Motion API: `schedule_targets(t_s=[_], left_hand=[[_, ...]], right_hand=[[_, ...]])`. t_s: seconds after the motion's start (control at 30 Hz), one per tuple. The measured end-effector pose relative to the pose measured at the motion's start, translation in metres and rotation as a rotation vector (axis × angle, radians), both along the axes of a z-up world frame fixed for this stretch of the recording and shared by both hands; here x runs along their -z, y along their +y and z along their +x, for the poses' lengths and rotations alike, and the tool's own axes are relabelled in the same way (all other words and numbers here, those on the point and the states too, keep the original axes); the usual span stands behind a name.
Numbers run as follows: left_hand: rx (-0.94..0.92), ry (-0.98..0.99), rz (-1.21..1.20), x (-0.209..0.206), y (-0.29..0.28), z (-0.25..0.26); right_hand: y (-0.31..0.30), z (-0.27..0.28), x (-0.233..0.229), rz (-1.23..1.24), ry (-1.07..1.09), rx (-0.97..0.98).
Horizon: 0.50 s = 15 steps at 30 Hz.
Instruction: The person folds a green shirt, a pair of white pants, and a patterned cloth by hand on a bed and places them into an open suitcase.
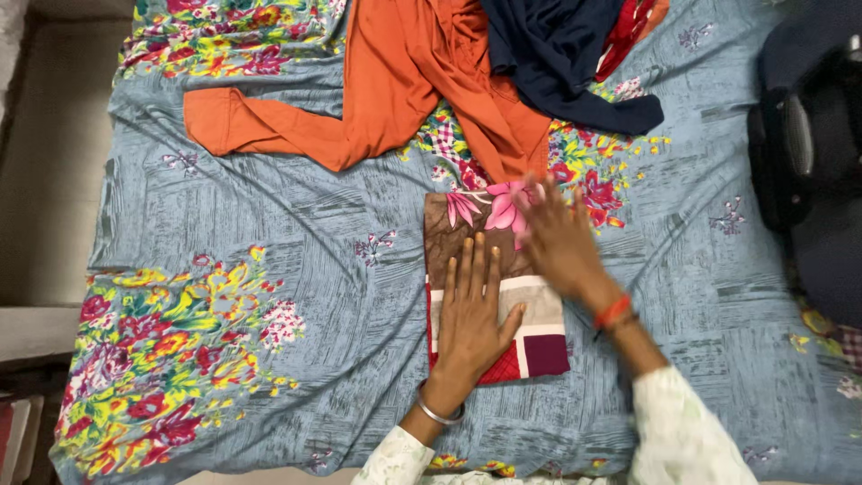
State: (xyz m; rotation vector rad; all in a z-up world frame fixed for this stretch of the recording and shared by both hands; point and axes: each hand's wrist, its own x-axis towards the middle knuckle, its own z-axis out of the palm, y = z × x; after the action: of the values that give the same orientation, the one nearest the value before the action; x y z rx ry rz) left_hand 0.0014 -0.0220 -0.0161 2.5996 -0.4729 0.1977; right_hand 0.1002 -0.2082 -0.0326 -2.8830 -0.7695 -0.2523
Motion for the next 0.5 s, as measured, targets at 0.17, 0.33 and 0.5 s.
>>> schedule_targets(t_s=[0.17,0.33,0.5], left_hand=[[0.101,-0.139,0.178,0.001,-0.003,-0.007],[0.376,-0.029,0.032,-0.002,-0.021,-0.026],[0.479,-0.012,0.026,-0.007,-0.027,-0.036]], right_hand=[[-0.012,0.031,-0.011,0.187,-0.096,0.043],[-0.014,0.003,-0.015,0.501,0.075,0.286],[-0.023,0.016,0.003,0.602,0.339,0.310]])
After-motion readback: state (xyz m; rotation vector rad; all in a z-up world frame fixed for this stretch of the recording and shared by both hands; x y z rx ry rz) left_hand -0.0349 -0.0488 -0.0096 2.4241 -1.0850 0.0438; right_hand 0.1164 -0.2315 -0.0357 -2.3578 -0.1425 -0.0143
